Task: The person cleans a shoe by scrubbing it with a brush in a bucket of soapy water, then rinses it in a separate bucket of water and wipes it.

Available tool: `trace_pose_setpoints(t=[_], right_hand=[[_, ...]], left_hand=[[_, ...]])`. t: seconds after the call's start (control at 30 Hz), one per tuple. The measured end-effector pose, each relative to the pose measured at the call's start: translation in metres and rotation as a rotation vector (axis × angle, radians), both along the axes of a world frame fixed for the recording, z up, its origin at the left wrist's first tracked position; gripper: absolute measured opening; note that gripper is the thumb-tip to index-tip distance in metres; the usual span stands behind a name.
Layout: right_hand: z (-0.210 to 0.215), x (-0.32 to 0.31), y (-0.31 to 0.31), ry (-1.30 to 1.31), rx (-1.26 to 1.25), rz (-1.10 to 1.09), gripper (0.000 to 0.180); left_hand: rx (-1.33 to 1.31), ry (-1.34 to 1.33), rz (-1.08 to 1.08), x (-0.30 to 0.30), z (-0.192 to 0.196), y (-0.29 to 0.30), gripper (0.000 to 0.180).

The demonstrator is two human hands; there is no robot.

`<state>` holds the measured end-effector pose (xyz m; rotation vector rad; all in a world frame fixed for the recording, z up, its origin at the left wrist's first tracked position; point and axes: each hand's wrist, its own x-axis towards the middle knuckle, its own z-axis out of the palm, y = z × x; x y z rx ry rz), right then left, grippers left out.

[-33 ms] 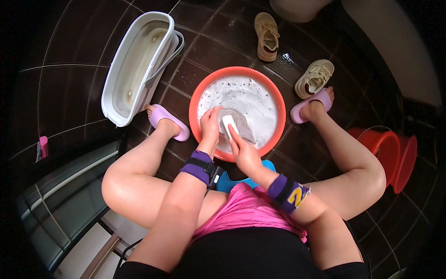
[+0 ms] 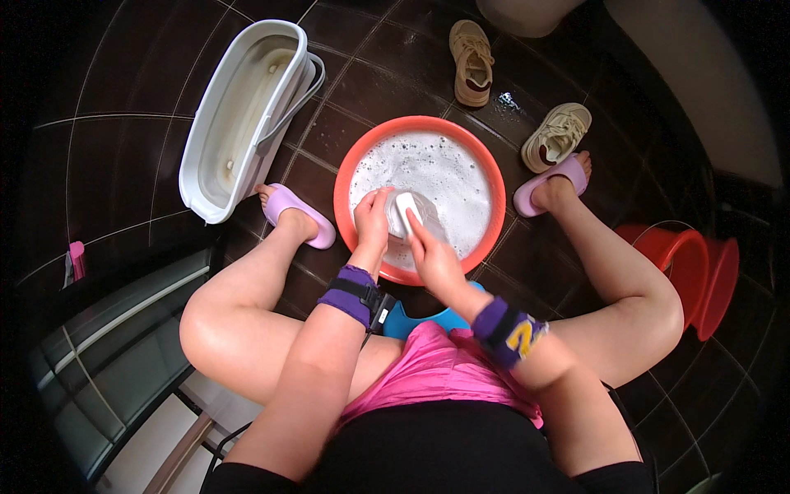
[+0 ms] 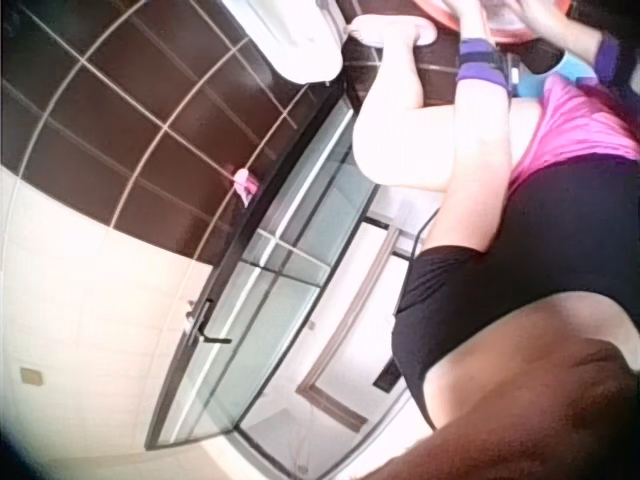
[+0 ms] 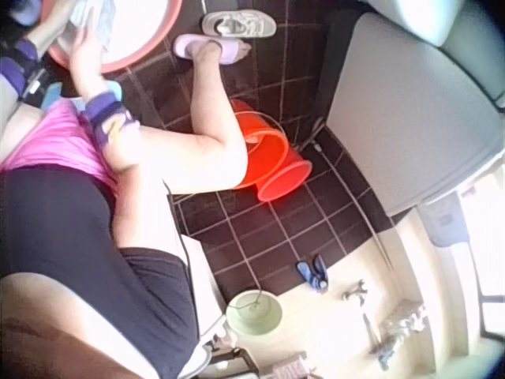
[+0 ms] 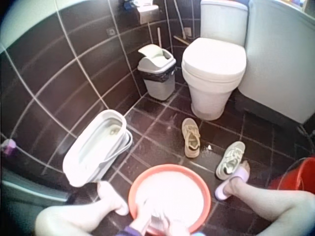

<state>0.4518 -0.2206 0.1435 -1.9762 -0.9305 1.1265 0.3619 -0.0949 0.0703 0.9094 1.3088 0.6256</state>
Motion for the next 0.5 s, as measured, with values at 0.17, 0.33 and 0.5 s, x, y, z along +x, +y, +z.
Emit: trace_pose_setpoints(t=[0.17, 0.33, 0.5], right_hand=[[-0.023, 0.047, 0.019, -0.043, -0.158, -0.138, 0.048], [0.005, -0.009, -0.020, 0.067, 0.093, -0.065, 0.050], [-0.038, 0.036, 0.012, -0.055, 0.029, -0.147, 0.048]], left_hand=[[0.083, 0.012, -0.041, 0.030, 0.018, -0.021, 0.024], [0.063, 0.056, 0.005, 0.011, 0.001, -0.004, 0.024], [0.080, 0.026, -0.026, 0.035, -0.002, -0.003, 0.023]])
